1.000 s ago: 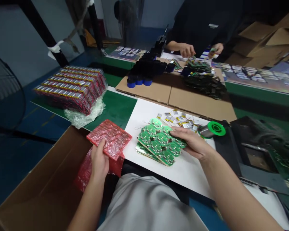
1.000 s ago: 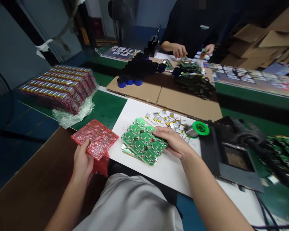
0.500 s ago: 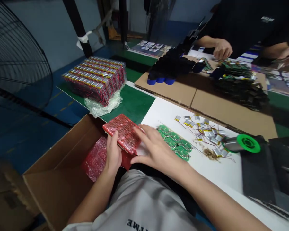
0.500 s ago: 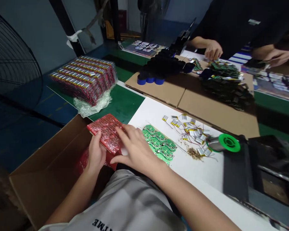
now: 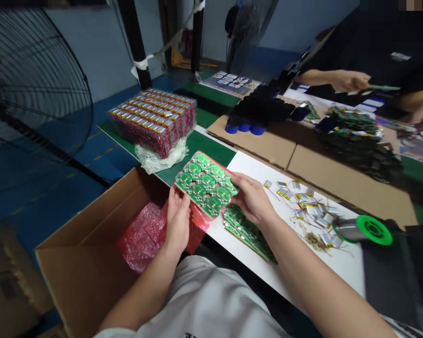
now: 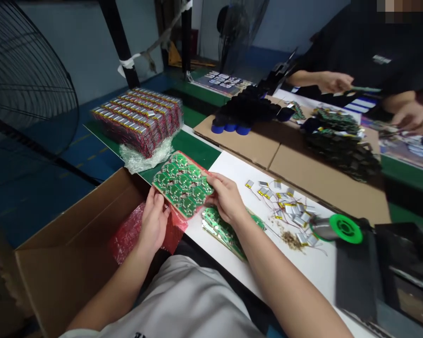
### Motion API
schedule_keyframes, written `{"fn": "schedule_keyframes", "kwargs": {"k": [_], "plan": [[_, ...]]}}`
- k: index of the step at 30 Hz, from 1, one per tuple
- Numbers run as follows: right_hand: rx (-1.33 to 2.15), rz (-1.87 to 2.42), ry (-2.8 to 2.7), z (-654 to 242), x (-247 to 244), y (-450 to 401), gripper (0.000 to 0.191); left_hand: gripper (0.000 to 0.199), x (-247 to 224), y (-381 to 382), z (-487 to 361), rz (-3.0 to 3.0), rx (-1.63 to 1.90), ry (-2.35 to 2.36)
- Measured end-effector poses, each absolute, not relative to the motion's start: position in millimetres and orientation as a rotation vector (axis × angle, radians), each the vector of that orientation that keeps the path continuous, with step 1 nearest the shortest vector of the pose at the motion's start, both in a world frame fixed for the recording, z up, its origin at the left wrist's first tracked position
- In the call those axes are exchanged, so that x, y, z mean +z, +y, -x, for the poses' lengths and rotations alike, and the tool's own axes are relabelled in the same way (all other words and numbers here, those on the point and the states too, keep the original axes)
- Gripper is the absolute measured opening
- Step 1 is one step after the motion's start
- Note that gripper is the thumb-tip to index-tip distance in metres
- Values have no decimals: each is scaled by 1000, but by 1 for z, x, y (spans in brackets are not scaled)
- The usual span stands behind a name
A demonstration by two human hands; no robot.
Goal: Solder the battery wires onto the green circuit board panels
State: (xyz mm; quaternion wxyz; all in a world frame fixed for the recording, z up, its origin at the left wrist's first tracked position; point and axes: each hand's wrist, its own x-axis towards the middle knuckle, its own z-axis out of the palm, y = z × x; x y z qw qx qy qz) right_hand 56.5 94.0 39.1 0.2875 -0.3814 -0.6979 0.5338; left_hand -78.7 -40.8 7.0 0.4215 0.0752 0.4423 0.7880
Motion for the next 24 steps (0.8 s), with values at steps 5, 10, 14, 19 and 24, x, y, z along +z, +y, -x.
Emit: {"fn": "schedule_keyframes", "kwargs": {"k": [5,10,14,19,24], "plan": [[1445,1055,-1902,-56,27,88,55,63,15,-37,81,-187,1893,819],[1187,1041,-2111,-59,28,78,72,53,9,-37,81,-125,1935,821],[1130,967,-2374,-54,29,58,113,58,0,-44,83,-121,1960,906],[1102,897,-2485,-43,25,46,104,59,-6,-49,82,-136,1986,967],[1082,861,-2437,-72,41,63,91,46,-9,-48,86,-101,1988,1016]]}}
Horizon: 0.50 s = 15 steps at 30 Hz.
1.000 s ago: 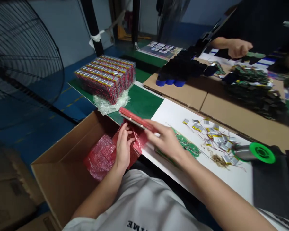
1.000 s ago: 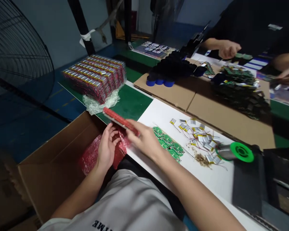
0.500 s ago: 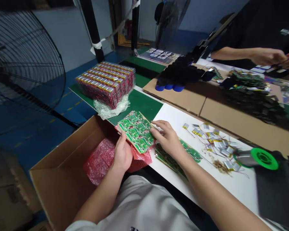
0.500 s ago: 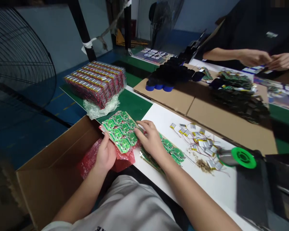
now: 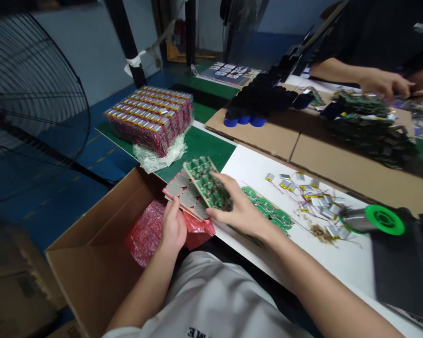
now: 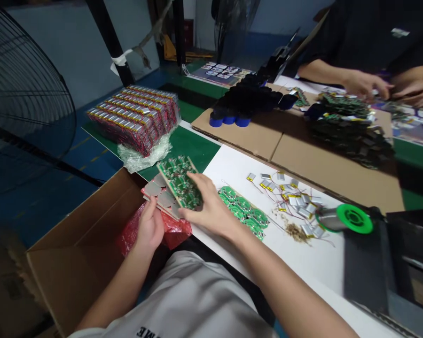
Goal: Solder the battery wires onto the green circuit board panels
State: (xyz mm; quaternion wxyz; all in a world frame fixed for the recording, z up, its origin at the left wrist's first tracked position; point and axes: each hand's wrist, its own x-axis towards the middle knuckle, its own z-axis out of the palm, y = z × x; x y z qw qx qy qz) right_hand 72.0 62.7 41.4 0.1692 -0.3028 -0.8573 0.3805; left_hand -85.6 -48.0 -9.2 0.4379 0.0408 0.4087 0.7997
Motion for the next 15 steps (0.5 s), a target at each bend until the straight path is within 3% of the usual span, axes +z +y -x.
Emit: {"fn": "schedule_keyframes", "kwargs": {"k": [5,9,15], "plan": [[793,864,-2623,-166,41,69,75,39,-9,-50,93,-61,2017,1054],[710,957,-2836,-219,25,62,78,42,-7,-51,100,-44,1989,1055],[751,846,-2711,-170,42,46,69,54,0,-54,96,-101,1992,1076]]}}
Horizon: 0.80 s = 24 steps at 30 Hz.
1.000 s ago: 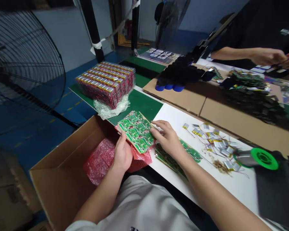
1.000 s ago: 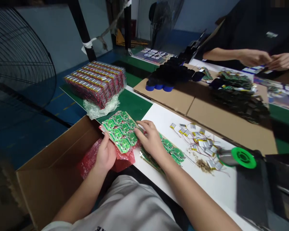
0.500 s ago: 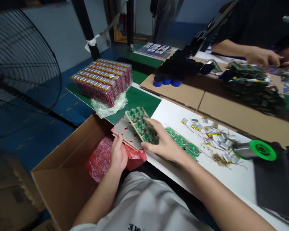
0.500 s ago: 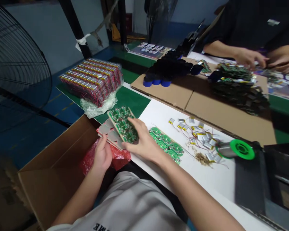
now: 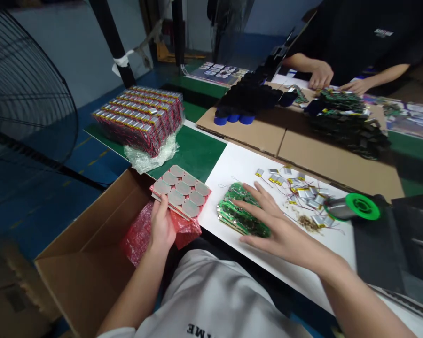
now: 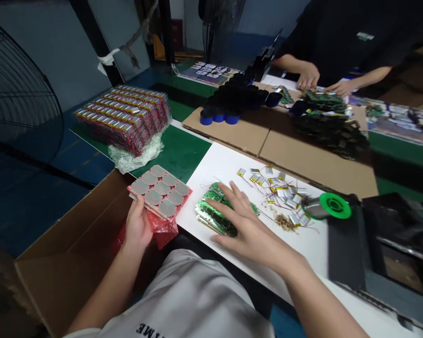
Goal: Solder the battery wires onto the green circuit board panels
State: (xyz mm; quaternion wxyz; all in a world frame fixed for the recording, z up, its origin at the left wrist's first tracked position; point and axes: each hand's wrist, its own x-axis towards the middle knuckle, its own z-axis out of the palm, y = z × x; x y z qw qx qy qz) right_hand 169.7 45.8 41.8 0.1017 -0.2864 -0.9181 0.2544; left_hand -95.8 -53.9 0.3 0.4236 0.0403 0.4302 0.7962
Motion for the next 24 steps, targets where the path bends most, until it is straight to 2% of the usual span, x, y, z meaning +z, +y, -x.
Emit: {"fn": "schedule_keyframes", "kwargs": {"k": [2,5,8,11,13,15,19,24], "plan": [[806,791,-2583,-126,48,40,64,60,3,-55,91,-137,1997,1077],[1100,710,-2491,-65,45,37,91,66,5,-57,85,-173,2001,1080],[1213,688,-2432,-35,40,40,81,73,3,-58,82,-165,2005,1096],[1328,699,-2322,-35,42,54,63,75,-2,-59,83,-128,2004,1112],[1375,766,-2189,-43,47,69,42,68,-5,-60,86,-86,2001,1129],[1341,883,-1994,-54,52,86,34,58,-7,-61,88,-36,1997,1155],[1215,1066,-1628,-95,62,113,46,40,-10,-62,92,22,1986,1191],[1242,1262,-1653,-163,69,108,52,28,-11,-59,96,49,1997,1232]]}}
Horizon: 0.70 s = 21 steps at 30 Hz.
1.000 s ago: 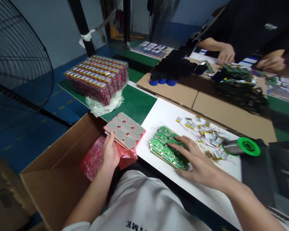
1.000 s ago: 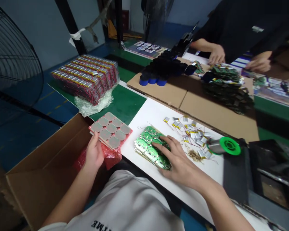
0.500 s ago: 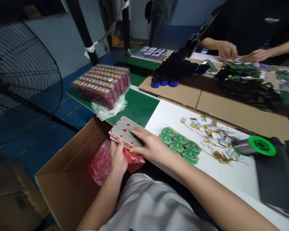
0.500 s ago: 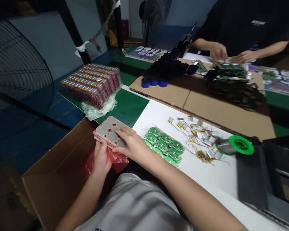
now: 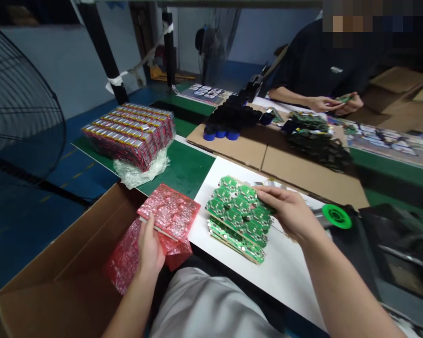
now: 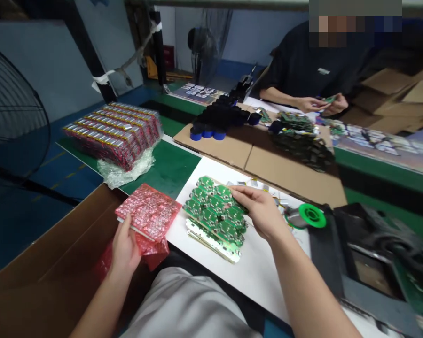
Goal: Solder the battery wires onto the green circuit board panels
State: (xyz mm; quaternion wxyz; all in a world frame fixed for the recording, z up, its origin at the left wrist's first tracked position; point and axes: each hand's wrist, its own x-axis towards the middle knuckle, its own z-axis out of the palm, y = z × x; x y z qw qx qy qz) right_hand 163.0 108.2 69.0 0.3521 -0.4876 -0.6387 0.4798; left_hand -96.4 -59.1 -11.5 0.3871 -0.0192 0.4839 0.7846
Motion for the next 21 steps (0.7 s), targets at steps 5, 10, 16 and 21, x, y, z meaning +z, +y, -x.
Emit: {"fn": "schedule_keyframes", "kwargs": {"k": [5,10,16,21], "plan": [[944,1422,-1852,-198,56,97,50,21,-11,-56,99,74,1964,1278],[715,1249,-2133,-155,51,79,52,28,-3,-56,95,3,1972,1275],[966,738,-2568,-47,45,47,94,49,5,-63,84,-140,2006,1216],[1174,612,-2620,-28,45,56,93,65,-3,-72,80,-162,1996,1180]]}}
